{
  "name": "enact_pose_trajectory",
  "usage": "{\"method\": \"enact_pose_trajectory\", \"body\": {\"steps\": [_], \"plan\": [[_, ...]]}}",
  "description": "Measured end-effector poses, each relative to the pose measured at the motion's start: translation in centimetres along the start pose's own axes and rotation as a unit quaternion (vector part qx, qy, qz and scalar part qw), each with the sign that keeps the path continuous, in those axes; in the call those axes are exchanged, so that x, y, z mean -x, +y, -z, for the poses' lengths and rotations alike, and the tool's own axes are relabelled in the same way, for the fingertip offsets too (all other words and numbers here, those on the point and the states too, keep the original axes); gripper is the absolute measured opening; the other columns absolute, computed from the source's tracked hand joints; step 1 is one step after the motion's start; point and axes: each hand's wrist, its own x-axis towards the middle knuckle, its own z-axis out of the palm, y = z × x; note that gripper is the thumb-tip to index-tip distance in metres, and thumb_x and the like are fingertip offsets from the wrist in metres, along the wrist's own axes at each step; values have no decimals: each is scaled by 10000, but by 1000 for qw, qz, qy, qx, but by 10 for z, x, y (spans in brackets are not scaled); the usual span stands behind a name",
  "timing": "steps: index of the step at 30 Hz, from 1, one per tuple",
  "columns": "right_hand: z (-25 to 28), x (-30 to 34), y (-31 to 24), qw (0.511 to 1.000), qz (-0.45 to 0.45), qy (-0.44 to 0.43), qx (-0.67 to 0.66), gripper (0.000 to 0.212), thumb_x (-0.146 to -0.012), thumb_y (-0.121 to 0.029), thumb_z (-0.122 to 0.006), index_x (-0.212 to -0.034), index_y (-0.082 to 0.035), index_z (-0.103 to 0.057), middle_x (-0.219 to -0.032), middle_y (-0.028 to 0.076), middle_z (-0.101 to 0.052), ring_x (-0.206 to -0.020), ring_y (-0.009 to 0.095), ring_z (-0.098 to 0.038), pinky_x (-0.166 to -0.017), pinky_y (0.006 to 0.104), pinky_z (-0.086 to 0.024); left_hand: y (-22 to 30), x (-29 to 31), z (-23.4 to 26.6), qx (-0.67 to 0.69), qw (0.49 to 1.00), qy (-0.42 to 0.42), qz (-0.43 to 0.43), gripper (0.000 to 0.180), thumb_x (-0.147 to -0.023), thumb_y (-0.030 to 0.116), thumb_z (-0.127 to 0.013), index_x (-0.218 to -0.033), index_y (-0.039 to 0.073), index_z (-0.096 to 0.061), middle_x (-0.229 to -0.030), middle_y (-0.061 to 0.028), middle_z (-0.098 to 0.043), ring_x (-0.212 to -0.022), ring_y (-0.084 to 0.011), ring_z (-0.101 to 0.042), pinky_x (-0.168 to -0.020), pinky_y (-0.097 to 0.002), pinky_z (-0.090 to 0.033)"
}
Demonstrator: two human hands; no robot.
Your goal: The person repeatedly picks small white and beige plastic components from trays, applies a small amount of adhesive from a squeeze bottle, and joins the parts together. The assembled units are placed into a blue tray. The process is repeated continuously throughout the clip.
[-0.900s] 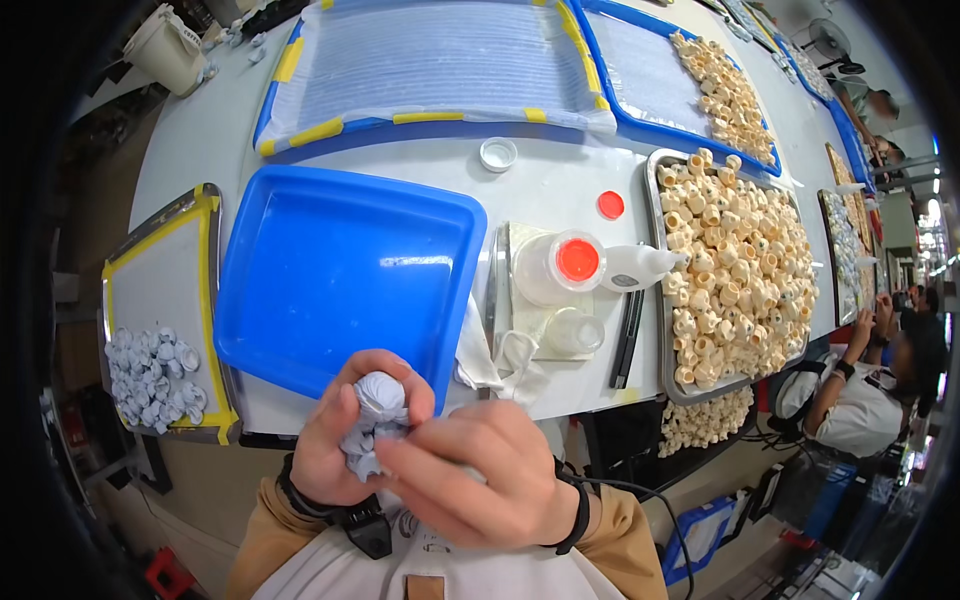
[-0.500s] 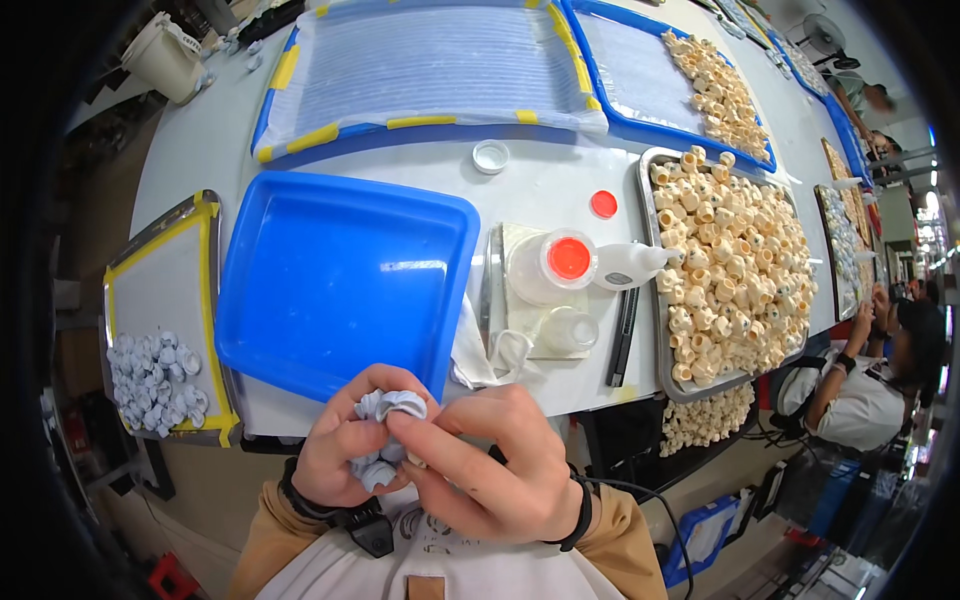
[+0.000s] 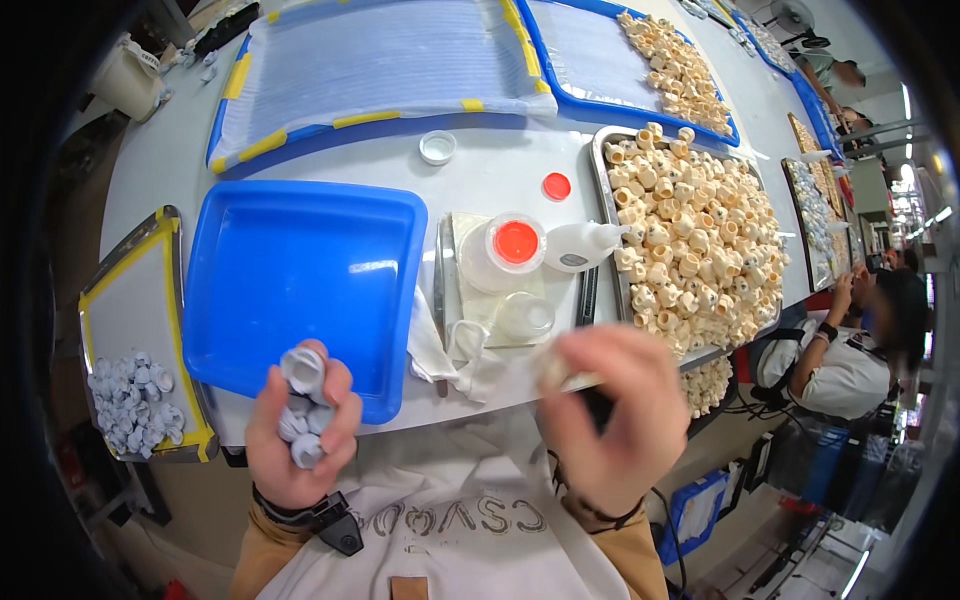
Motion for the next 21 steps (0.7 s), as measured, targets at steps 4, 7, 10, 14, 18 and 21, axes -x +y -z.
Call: {"method": "enact_pose_trajectory", "body": {"steps": [4,7,10,14,18,21], "plan": [[10,-13,11,990,-46,-99,93,281,-647,53,-685,-917,-4,-638,-845,104,-599,-715,202,-566,-616,280,-440,8,-2,-2,95,995,15,-5,351,-955,366,-391,-1137,72,-451,-975,-106,-515,-631,-153,-459,-402,-233,-374],[6,-16,18,983,-7,-142,120,272,-654,37,-694,-915,-15,-639,-833,97,-590,-714,217,-554,-602,293,-437,12,-4,-11,148,985,88,1,355,-955,363,-388,-1151,78,-469,-1023,-122,-515,-655,-175,-471,-430,-257,-417],[1,-19,22,978,19,-156,137,272,-652,26,-698,-913,-22,-639,-830,93,-588,-720,231,-543,-594,310,-433,16,-10,-32,126,969,212,14,368,-954,363,-385,-1170,77,-469,-1059,-135,-508,-681,-191,-477,-449,-284,-461],[-2,-20,25,976,36,-156,150,270,-647,25,-699,-904,-26,-634,-828,89,-588,-725,238,-536,-600,321,-429,19,-12,-33,139,964,226,23,379,-958,351,-373,-1204,73,-451,-1089,-153,-494,-706,-207,-485,-452,-304,-492],[-1,-19,24,975,23,-161,149,266,-643,27,-700,-895,-26,-631,-820,89,-585,-729,242,-536,-605,324,-429,17,-8,-7,237,971,14,24,376,-964,335,-364,-1210,60,-438,-1086,-160,-487,-692,-208,-488,-402,-267,-454],[0,-20,25,975,27,-164,148,265,-641,24,-704,-891,-27,-632,-817,86,-584,-725,240,-533,-598,322,-428,16,-8,-2,206,978,-32,19,367,-970,321,-351,-1216,55,-412,-1066,-153,-473,-670,-199,-473,-382,-252,-414]]}}
